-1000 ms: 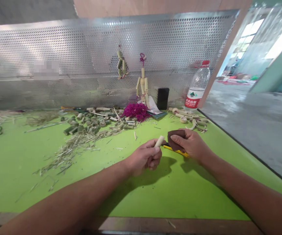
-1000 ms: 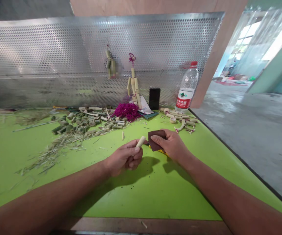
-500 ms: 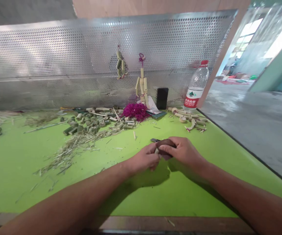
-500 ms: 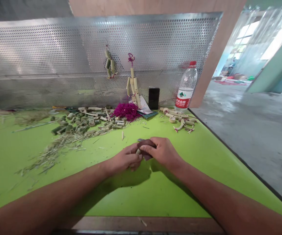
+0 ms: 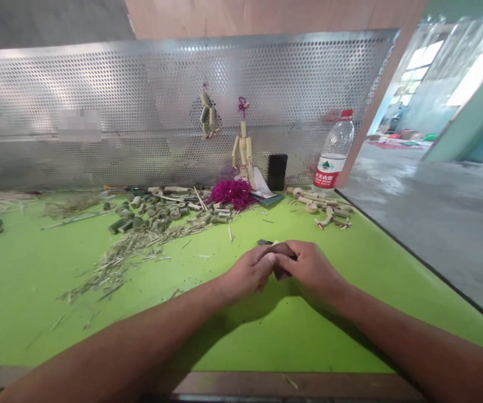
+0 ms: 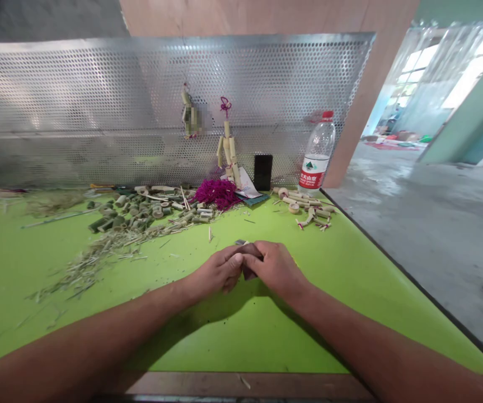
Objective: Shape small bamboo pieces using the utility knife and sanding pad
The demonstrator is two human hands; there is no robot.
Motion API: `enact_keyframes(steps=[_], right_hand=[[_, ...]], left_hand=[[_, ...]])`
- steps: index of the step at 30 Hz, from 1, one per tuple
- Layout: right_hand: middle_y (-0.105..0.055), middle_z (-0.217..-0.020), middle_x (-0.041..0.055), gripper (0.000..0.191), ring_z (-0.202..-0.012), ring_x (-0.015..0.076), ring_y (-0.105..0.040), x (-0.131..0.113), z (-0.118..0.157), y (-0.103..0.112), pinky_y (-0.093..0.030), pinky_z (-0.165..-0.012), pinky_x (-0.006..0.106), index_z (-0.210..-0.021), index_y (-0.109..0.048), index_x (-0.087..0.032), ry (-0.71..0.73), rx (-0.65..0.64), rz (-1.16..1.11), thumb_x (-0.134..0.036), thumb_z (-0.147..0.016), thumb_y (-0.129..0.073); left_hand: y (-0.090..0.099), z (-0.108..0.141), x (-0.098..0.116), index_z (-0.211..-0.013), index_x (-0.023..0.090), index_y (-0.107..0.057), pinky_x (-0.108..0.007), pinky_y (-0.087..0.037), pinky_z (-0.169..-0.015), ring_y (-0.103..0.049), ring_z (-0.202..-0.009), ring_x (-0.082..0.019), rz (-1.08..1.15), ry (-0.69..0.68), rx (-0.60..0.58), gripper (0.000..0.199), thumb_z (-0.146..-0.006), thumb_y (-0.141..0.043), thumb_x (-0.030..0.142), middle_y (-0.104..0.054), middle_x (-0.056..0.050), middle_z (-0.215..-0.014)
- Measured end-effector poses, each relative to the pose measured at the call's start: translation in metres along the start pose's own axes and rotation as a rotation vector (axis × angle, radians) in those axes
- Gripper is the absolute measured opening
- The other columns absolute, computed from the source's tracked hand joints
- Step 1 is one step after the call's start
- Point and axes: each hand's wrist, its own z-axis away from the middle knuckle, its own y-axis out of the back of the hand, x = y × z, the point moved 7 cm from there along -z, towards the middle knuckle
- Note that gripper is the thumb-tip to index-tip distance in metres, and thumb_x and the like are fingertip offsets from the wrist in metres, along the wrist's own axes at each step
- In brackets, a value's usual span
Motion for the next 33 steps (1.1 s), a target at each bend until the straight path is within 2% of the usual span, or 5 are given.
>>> enact_keyframes(steps=[6, 10, 15, 22, 33], right_hand=[[-0.072, -0.072, 0.0061, 0.036, -0.064, 0.0184, -0.063, -0.001, 0.000, 0.018, -0.045, -0.055, 0.027, -0.085, -0.074, -0.016, 0.008, 0.189, 0.120, -0.050, -0.080, -0.067], [-0.072, -0.072, 0.0060, 0.036, -0.065, 0.0195, -0.063, 0.000, -0.004, 0.024, -0.046, -0.056, 0.029, -0.085, -0.074, -0.017, 0.015, 0.176, 0.129, -0.051, -0.079, -0.067], [-0.073, -0.083, 0.0061, 0.040, -0.072, 0.0205, -0.065, 0.010, -0.009, 0.059, -0.051, -0.065, 0.032, -0.092, -0.073, -0.018, 0.005, 0.408, -0.130, -0.053, -0.074, -0.071], [-0.071, -0.073, 0.0052, 0.034, -0.064, 0.0177, -0.062, -0.001, -0.002, 0.011, -0.048, -0.056, 0.028, -0.085, -0.075, -0.015, 0.002, 0.043, -0.064, -0.048, -0.078, -0.070], [-0.073, -0.078, 0.0064, 0.036, -0.068, 0.0199, -0.063, 0.000, -0.003, 0.015, -0.048, -0.059, 0.030, -0.091, -0.076, -0.016, 0.029, 0.093, 0.049, -0.048, -0.081, -0.064]], left_hand=[[0.000, 0.001, -0.001, -0.104, 0.015, -0.051, -0.020, -0.036, -0.041, -0.036, -0.045, -0.006, -0.001, 0.028, -0.026, 0.043, -0.092, -0.048, 0.056, -0.036, 0.007, -0.060], [0.000, 0.003, -0.002, -0.103, 0.015, -0.055, -0.020, -0.034, -0.041, -0.037, -0.046, -0.006, 0.004, 0.028, -0.011, 0.042, -0.091, -0.050, 0.055, -0.040, 0.005, -0.062], [-0.007, 0.003, -0.009, -0.103, 0.016, -0.053, -0.021, -0.040, -0.045, -0.039, -0.048, -0.006, 0.023, 0.040, -0.041, 0.040, -0.090, -0.054, 0.054, -0.040, 0.006, -0.063], [-0.001, -0.001, -0.013, -0.095, 0.017, -0.053, -0.025, -0.048, -0.052, -0.043, -0.048, -0.007, 0.044, 0.070, -0.027, 0.031, -0.091, -0.056, 0.047, -0.041, 0.006, -0.060], [0.000, -0.001, -0.017, -0.098, 0.017, -0.048, -0.024, -0.042, -0.045, -0.041, -0.047, -0.008, -0.083, 0.102, -0.002, 0.025, -0.095, -0.049, 0.042, -0.040, 0.006, -0.063]])
